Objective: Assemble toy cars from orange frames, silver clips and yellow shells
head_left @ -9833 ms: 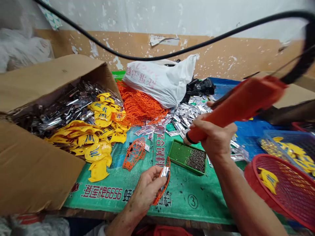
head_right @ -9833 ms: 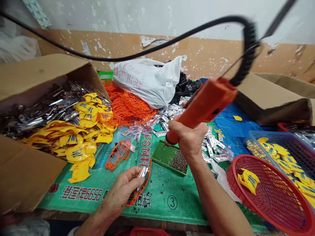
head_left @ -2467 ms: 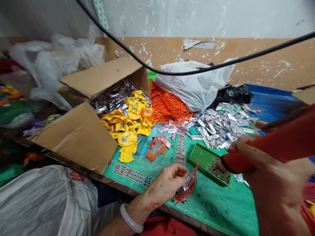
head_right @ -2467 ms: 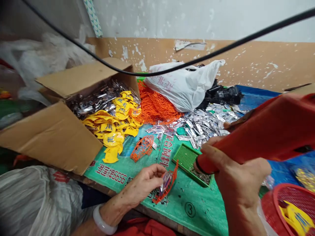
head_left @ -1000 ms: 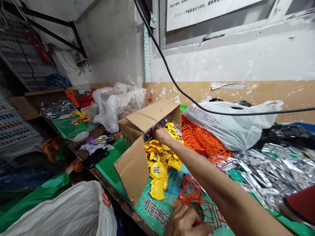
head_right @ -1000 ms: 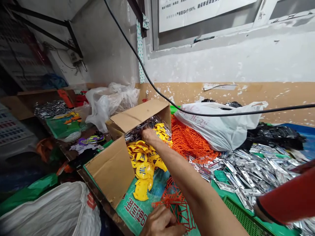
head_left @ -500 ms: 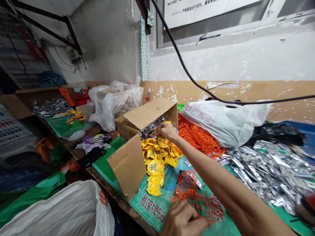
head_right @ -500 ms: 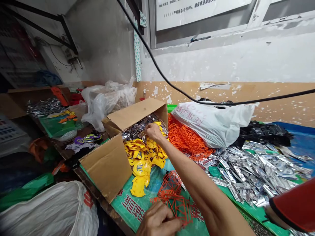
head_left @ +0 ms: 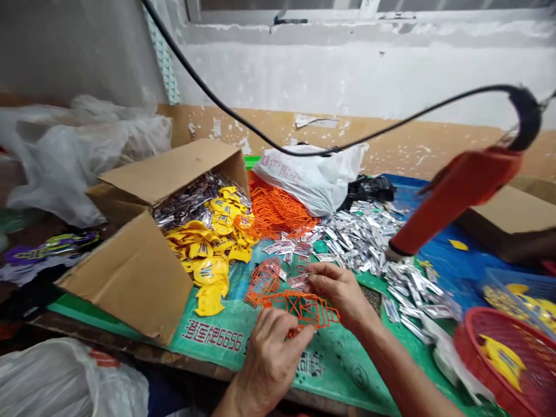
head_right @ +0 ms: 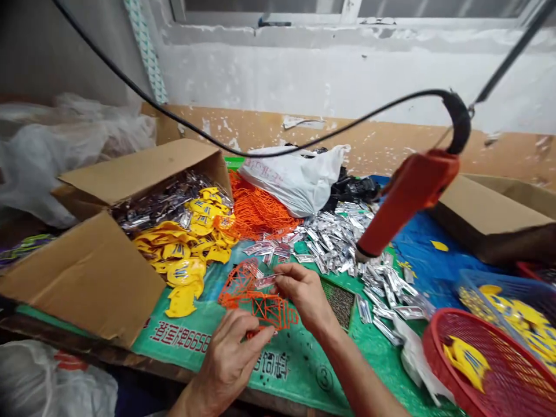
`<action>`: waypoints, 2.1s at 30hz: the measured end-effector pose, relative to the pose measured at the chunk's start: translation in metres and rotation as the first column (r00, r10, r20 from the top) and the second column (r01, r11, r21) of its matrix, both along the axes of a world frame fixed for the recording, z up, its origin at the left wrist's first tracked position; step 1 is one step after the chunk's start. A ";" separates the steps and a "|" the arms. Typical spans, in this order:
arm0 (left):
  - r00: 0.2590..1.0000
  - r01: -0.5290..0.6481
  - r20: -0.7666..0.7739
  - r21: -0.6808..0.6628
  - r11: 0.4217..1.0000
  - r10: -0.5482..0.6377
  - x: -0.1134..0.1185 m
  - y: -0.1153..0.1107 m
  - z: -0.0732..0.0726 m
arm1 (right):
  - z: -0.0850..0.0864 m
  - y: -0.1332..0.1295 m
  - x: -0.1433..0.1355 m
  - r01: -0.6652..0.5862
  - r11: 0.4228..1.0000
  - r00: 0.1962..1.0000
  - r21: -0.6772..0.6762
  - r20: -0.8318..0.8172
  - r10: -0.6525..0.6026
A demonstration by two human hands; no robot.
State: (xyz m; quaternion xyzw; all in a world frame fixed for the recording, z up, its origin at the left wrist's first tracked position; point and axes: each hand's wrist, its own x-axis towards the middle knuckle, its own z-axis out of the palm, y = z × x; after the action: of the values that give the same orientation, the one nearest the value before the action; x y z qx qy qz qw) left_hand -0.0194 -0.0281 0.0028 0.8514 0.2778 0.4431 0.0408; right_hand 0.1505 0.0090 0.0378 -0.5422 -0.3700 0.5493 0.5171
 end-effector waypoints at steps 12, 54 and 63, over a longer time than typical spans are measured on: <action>1.000 0.021 0.016 -0.410 0.912 -0.015 0.017 -0.014 -0.008 | -0.025 -0.057 -0.005 0.246 0.968 0.962 0.043 -0.134 -0.238; 0.529 0.811 0.692 -0.583 -0.053 0.490 0.022 -0.004 -0.001 | -0.048 -0.076 0.015 0.175 0.976 0.982 0.132 0.043 -0.182; 0.573 0.750 0.655 -0.661 0.005 0.492 0.020 -0.001 -0.007 | -0.044 -0.081 0.016 -0.015 0.974 0.983 0.226 0.182 -0.027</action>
State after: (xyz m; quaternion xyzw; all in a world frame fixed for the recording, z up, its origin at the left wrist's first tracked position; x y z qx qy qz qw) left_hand 0.0010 -0.0295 -0.0041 0.2750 0.3430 0.4263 0.7905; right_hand 0.1663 -0.0718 -0.0061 -0.5294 -0.4746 0.4495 0.5408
